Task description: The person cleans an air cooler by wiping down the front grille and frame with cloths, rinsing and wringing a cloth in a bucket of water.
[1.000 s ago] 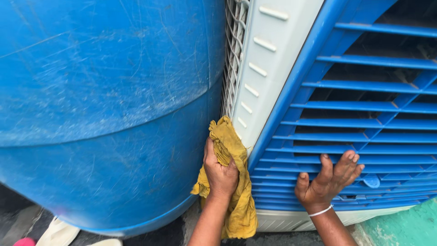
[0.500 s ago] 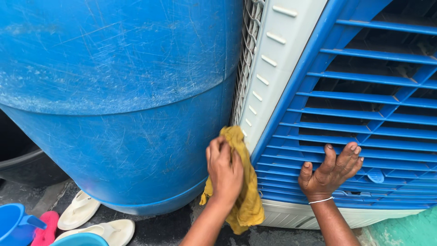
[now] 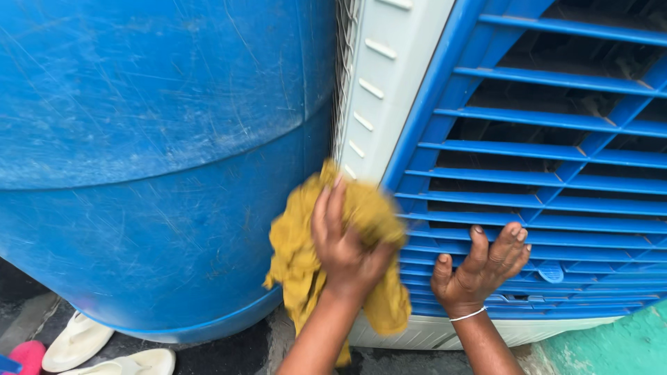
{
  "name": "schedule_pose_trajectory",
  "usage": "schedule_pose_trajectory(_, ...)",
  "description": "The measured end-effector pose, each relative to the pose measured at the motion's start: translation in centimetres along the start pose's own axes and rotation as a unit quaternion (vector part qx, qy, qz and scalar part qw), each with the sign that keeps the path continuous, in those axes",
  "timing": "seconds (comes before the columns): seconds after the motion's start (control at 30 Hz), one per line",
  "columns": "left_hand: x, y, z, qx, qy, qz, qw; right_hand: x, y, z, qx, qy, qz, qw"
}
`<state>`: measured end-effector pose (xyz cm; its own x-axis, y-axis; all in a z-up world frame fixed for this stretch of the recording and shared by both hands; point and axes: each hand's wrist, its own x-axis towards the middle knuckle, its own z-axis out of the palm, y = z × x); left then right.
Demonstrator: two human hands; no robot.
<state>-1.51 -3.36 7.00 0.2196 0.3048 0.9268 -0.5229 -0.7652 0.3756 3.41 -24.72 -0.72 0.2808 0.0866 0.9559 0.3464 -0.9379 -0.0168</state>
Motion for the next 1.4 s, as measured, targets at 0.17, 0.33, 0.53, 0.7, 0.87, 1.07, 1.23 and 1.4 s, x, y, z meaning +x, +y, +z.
schedule_pose_trajectory(0.17,-10.2,-3.0,0.7,0.043,-0.011,-0.056,0.997,-0.1,0.3,0.0,0.007,0.0,-0.001,1.0)
schedule_pose_trajectory(0.33,-16.3,-4.7,-1.7,0.053,-0.109,-0.092,0.988,-0.2,0.3,-0.1,-0.005,-0.012,-0.001,1.0)
schedule_pose_trajectory(0.53,-12.4,-2.4,-1.8,0.032,-0.082,-0.099,0.991,-0.2,0.4,0.3,-0.015,-0.002,-0.006,1.0)
schedule_pose_trajectory(0.7,-0.1,1.7,0.1,0.026,-0.052,-0.068,0.996,0.1,0.3,0.3,-0.013,0.005,-0.002,1.0)
schedule_pose_trajectory(0.87,3.7,2.9,1.3,0.069,0.004,0.005,0.998,0.5,-0.2,-0.3,-0.005,0.017,-0.008,1.0)
schedule_pose_trajectory(1.07,-7.6,-0.8,1.1,0.039,0.038,-0.043,0.998,0.1,0.1,0.1,-0.004,0.009,-0.009,1.0)
schedule_pose_trajectory(1.23,-16.4,-3.8,-1.1,0.046,-0.097,-0.138,0.985,-0.1,0.2,0.1,-0.011,0.001,-0.005,1.0)
schedule_pose_trajectory(1.4,-18.1,-3.2,-2.3,0.044,-0.155,-0.203,0.966,-0.1,0.3,0.0,-0.013,-0.007,-0.008,1.0)
